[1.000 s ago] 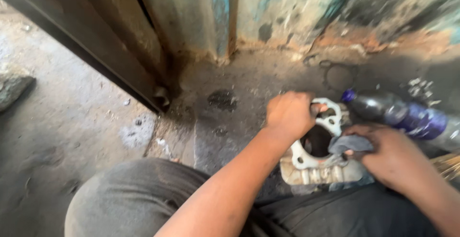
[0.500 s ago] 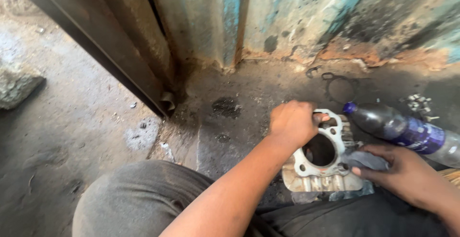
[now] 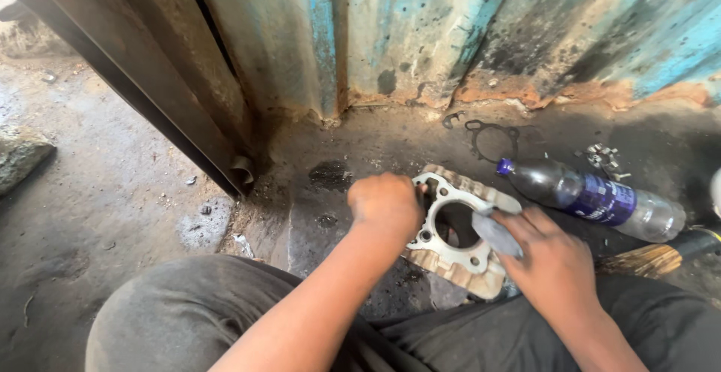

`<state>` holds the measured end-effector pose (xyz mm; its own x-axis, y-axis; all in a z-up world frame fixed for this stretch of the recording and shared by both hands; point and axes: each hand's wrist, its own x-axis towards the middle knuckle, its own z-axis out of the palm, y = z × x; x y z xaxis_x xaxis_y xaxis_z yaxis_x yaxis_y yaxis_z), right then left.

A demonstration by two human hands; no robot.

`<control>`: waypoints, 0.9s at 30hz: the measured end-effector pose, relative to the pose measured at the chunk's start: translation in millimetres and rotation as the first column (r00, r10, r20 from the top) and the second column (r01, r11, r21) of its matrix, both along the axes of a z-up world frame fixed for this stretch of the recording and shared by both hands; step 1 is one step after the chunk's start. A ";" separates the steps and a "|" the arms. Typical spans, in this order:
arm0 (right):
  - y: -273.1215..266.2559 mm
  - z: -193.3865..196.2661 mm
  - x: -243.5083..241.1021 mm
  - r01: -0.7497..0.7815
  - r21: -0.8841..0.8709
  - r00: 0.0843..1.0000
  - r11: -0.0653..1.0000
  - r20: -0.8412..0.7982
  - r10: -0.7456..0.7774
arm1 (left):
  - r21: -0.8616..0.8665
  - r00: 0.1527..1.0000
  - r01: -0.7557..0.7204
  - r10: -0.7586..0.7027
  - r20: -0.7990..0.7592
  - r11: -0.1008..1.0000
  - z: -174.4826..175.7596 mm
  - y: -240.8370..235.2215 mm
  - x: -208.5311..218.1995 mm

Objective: The person cleans a metal engine cylinder head using a cloth and a liquid solvent. They wipe the exterior and interior surfaces, then pour liquid from a plastic bottle into the part's openings and continue wiping to remove residue.

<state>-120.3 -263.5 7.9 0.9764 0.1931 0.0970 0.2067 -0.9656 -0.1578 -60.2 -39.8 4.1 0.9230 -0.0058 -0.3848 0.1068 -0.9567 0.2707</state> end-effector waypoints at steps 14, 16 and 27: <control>-18.3 -7.3 -7.2 -0.029 0.427 0.998 0.904 0.067 0.001 | -0.175 0.986 -0.017 0.045 0.158 0.984 -41.3 -7.5 7.5; -2.9 -16.4 -9.9 0.019 0.322 0.993 0.947 0.102 -0.054 | -0.172 0.989 -0.013 0.038 0.141 0.985 -42.7 -14.0 3.4; -8.4 -11.9 -15.9 0.218 0.510 0.974 0.832 -0.056 -0.220 | -0.175 0.992 0.016 0.006 0.125 0.984 -36.6 -13.7 7.1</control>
<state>-136.2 -272.0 -3.9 0.9864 -0.1038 0.1274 0.0016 -0.7690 -0.6392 -53.2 -53.5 -32.4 0.9634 -0.0678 -0.2595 0.0570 -0.8936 0.4452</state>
